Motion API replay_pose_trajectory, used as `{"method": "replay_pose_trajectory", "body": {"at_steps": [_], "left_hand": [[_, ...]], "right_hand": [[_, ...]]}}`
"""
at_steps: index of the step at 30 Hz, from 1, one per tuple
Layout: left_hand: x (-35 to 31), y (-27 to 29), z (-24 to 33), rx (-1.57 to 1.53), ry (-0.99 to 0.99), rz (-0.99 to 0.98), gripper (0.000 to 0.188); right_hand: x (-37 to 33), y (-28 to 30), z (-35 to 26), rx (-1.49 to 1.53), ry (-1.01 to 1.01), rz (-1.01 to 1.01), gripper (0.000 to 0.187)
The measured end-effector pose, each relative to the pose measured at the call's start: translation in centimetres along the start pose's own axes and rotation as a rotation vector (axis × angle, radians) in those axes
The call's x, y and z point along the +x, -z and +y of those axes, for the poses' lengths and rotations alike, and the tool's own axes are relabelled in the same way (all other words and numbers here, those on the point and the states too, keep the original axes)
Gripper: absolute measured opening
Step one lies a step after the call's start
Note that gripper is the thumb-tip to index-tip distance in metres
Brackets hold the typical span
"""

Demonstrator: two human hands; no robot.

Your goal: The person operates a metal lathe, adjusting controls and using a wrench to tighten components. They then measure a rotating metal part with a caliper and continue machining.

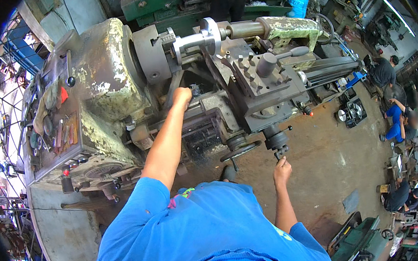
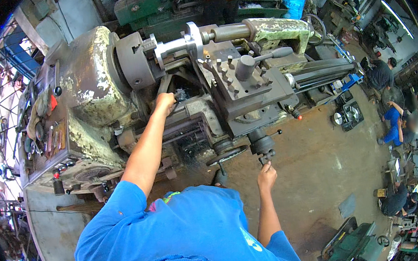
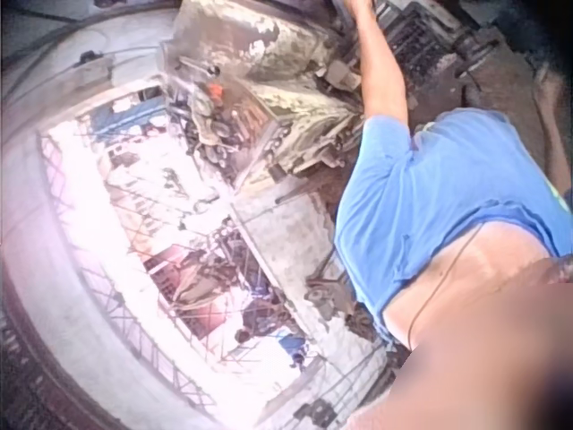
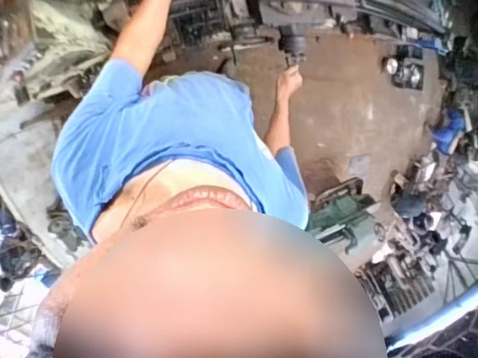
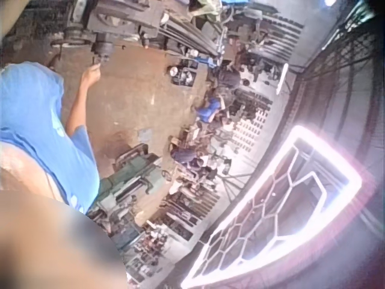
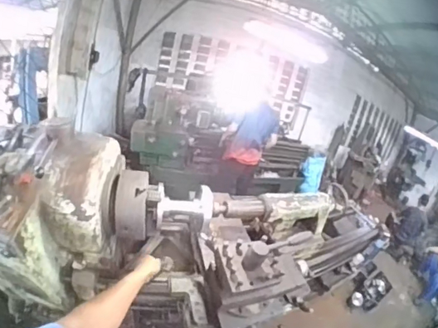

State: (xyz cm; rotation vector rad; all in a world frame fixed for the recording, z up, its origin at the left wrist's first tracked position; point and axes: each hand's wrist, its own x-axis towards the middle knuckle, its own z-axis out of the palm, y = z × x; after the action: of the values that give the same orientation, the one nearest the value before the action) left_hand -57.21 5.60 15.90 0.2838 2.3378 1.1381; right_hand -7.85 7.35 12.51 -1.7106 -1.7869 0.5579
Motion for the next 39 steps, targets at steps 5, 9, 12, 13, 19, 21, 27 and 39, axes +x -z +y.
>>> {"method": "replay_pose_trajectory", "body": {"at_steps": [5, 9, 12, 13, 19, 21, 27, 39], "left_hand": [[0.7, 1.4, -3.8, -0.3, 0.157, 0.222, 0.043], [-1.3, 3.2, -4.3, -0.18, 0.235, 0.264, 0.048], [-3.7, 3.4, -3.9, -0.046, -0.001, 0.221, 0.046], [-4.6, 3.3, -3.8, -0.053, -0.074, 0.214, 0.045], [-9.1, 2.4, -4.5, -0.078, -0.329, 0.11, 0.042], [-10.1, 2.1, -5.3, -0.071, -0.352, 0.107, 0.042], [-12.9, 1.9, -6.9, -0.203, -0.241, -0.002, 0.037], [-31.4, -2.3, -2.3, -0.322, -0.77, -0.545, 0.022]], "right_hand": [[0.0, -0.4, 0.2, 0.047, -0.045, 0.001, 0.051], [-0.2, -0.7, 0.1, 0.106, 0.006, 0.055, 0.05], [-0.3, -0.9, 0.1, 0.114, -0.011, 0.041, 0.049], [-0.2, -0.9, 0.1, 0.124, -0.036, 0.029, 0.049], [-0.3, -1.5, 0.7, 0.164, -0.049, 0.06, 0.049], [-0.3, -1.8, 1.0, 0.188, -0.064, 0.089, 0.049], [-0.4, -1.4, 0.3, 0.2, -0.127, 0.08, 0.049], [-7.6, 3.1, -15.7, 1.033, -0.233, -0.544, 0.029]]}}
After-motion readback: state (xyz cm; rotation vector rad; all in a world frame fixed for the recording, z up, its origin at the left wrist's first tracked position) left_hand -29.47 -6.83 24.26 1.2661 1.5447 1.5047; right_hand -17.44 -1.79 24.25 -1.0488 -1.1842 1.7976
